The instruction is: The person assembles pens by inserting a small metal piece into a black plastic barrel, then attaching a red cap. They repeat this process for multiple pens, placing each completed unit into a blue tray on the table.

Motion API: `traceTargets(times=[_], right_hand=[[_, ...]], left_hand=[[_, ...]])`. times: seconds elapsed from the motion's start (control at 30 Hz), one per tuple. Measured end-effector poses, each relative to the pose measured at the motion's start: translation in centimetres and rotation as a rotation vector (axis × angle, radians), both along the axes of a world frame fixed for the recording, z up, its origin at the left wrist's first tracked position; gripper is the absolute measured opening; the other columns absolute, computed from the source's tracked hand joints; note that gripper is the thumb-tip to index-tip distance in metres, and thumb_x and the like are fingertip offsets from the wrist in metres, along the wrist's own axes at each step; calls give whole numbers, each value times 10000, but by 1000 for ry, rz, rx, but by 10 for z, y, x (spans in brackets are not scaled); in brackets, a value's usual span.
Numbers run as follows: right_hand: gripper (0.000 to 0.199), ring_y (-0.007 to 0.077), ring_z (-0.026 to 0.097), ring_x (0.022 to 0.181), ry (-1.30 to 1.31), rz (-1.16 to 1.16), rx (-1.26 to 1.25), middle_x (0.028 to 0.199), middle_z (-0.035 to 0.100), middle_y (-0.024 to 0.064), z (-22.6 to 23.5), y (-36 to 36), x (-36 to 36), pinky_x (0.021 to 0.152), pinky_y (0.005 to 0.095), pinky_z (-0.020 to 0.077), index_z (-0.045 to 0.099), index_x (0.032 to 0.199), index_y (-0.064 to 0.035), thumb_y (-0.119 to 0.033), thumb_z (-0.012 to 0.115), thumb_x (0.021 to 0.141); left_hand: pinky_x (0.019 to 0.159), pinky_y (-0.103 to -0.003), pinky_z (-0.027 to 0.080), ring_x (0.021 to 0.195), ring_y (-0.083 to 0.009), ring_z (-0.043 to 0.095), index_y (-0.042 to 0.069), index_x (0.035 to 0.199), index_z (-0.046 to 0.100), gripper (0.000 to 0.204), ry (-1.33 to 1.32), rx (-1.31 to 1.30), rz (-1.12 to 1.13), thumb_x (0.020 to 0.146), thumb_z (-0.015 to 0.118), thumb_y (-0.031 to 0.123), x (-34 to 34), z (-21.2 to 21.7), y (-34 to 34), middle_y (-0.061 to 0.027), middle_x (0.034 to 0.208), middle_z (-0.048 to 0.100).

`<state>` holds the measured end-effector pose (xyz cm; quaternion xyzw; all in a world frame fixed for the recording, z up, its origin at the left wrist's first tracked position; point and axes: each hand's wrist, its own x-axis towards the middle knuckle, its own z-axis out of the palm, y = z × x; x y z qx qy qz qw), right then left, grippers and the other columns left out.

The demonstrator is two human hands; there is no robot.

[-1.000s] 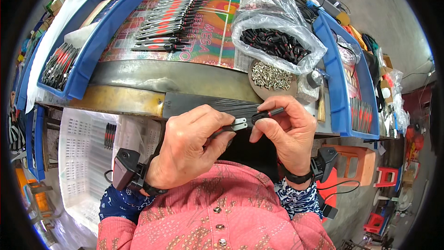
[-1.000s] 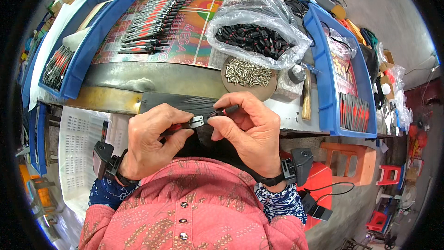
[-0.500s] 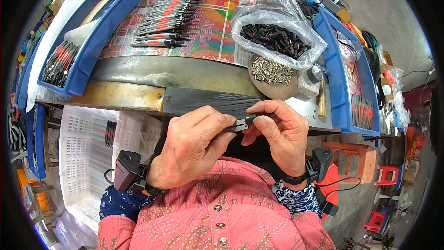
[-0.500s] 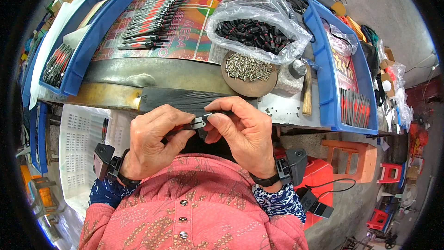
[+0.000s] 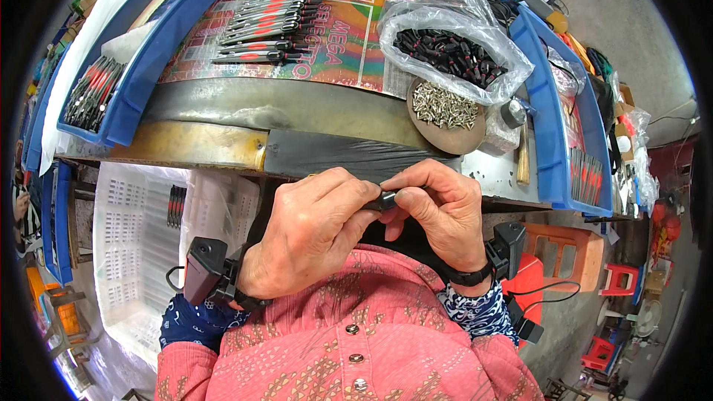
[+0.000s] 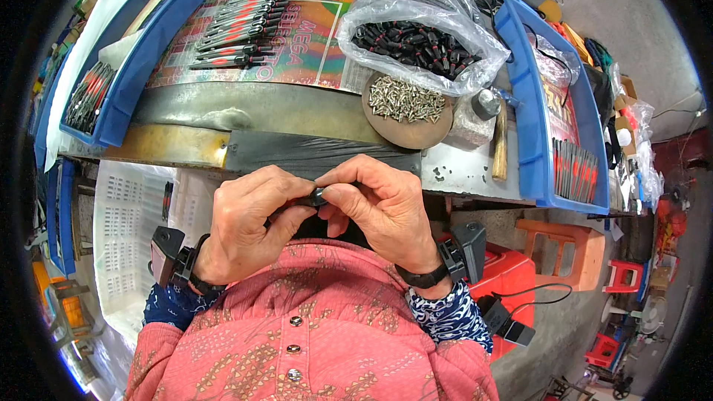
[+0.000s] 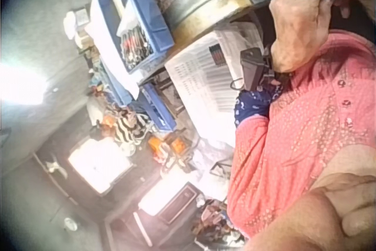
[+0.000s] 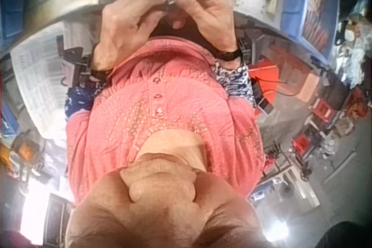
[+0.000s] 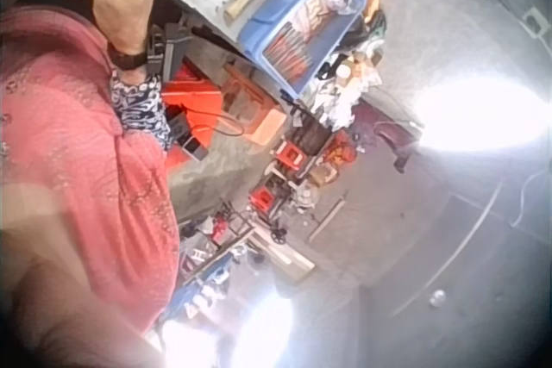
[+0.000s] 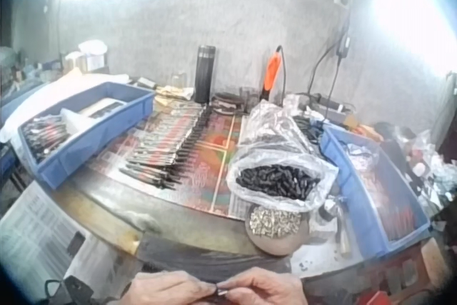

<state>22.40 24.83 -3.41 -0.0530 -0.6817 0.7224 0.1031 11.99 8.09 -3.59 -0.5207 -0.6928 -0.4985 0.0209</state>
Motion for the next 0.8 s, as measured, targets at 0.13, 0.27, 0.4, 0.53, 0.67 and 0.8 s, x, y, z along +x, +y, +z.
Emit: traceTargets(times=[0.13,0.27,0.4,0.53,0.67,0.8], right_hand=[[147,89,653,663,-3,27,38,814,677,52,-4,1,0,592,213,544,638,1049,46,-76,617,970],[166,91,661,714,-34,34,32,889,677,62,-3,0,3,631,221,554,628,1085,49,-58,627,957],[192,106,667,783,-48,89,176,985,671,72,0,6,7,689,233,556,618,1107,55,-29,637,935],[203,147,692,738,8,82,306,947,658,94,-5,6,8,667,246,570,621,1084,81,1,666,903],[202,152,698,754,52,82,443,962,662,106,-11,7,10,660,241,570,626,1086,85,3,660,904],[181,153,702,758,107,18,562,954,674,116,-18,3,11,654,236,571,639,1066,83,1,661,906]], left_hand=[[594,-339,539,696,-291,679,-14,933,658,245,-25,13,10,707,746,-51,3,-5,0,-140,815,667],[589,-341,536,693,-292,676,-5,941,662,247,-44,4,7,714,752,-40,2,-7,-1,-133,818,670],[589,-342,531,695,-292,674,3,946,664,244,-44,-10,3,722,756,-26,3,-10,-3,-127,821,671],[593,-346,527,703,-293,671,5,950,662,245,-56,-33,0,724,754,-22,5,-14,-4,-126,820,668],[591,-349,524,701,-294,665,7,955,659,253,-58,-40,-4,724,758,-18,7,-17,-5,-124,817,663],[576,-342,520,686,-280,663,12,956,659,261,-35,-28,10,720,769,-9,7,-21,-4,-118,809,662]])
